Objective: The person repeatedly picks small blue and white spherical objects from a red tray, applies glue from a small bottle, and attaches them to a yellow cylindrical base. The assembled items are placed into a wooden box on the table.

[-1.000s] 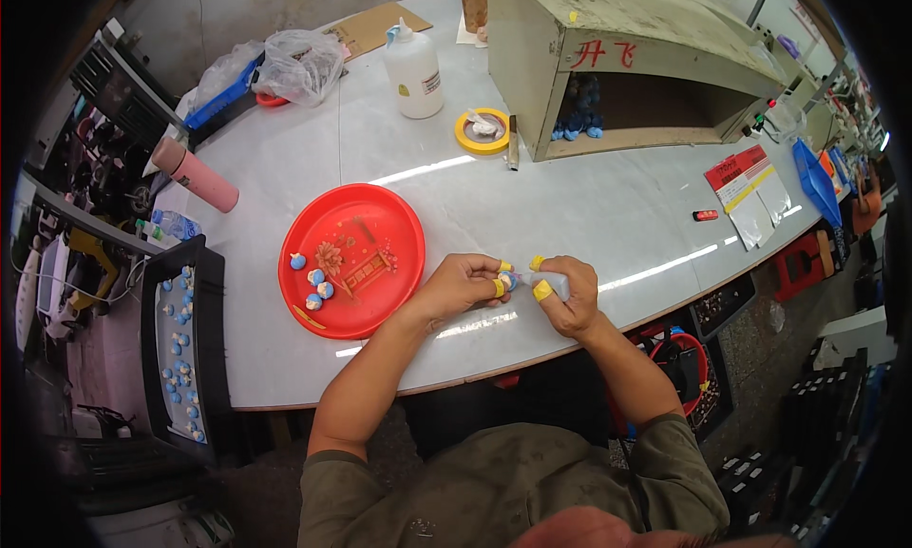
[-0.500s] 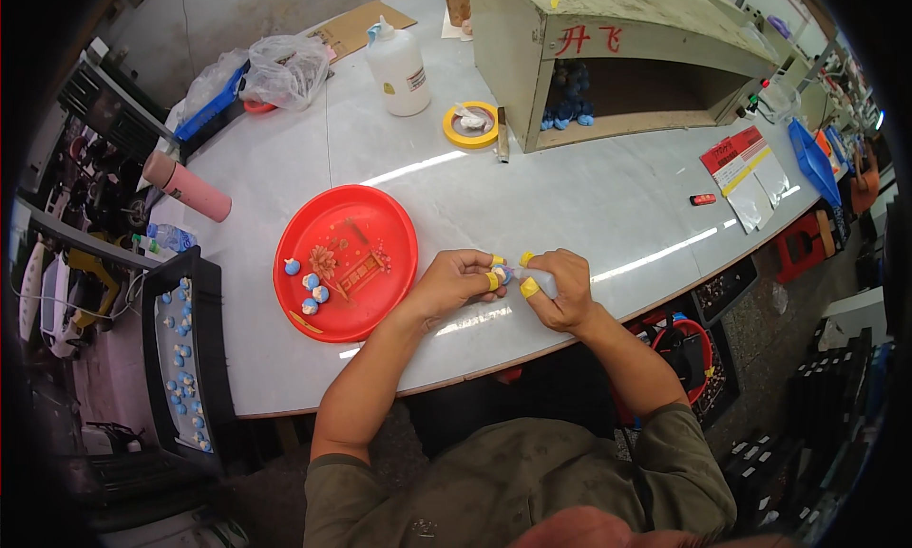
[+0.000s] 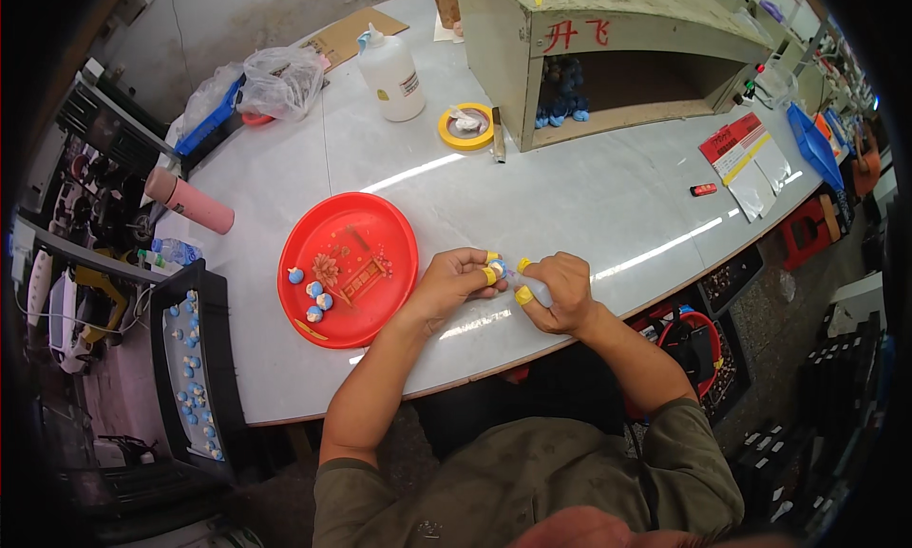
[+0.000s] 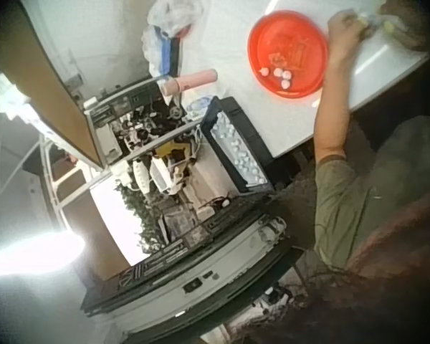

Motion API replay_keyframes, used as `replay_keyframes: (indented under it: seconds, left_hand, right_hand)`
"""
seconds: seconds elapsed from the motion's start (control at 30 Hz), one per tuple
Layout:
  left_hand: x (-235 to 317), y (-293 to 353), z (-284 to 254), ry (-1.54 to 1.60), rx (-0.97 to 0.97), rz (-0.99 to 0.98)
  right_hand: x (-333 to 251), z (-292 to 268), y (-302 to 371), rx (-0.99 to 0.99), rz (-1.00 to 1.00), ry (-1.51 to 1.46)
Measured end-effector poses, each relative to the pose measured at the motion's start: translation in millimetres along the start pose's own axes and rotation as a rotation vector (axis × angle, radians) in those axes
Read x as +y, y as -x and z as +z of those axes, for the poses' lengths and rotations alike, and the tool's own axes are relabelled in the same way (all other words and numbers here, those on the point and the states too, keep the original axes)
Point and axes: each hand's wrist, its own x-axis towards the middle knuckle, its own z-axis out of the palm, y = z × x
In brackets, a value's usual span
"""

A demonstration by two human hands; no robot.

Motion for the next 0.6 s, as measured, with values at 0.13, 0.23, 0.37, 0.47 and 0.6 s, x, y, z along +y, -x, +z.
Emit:
replay_keyframes:
  seconds: [0.13, 0.23, 0.37, 0.47, 0.6]
  left_hand:
    - [-3.3, -1.5, -1.5, 0.017, -0.001, 0.009]
    - [-3.4, -1.3, -0.5, 0.011, 0.002, 0.005]
    - [-1.5, 0.8, 2.4, -0.002, -0.011, -0.001]
    - [-2.8, 0.1, 0.5, -0.012, -0.026, 0.002]
    - [-2.2, -0.3, 0.2, -0.018, -0.032, -0.008]
  right_hand:
    - [1.3, 2.8, 3.4, -0.005, -0.013, -0.037]
    - [2.6, 0.3, 3.8, 0.02, 0.006, -0.026]
    - [3.6, 0.7, 1.3, 0.029, 0.027, -0.036]
    - [4.0, 2.7, 0.1, 0.029, 0.025, -0.047]
    - [5.6, 1.1, 4.1, 0.034, 0.037, -0.058]
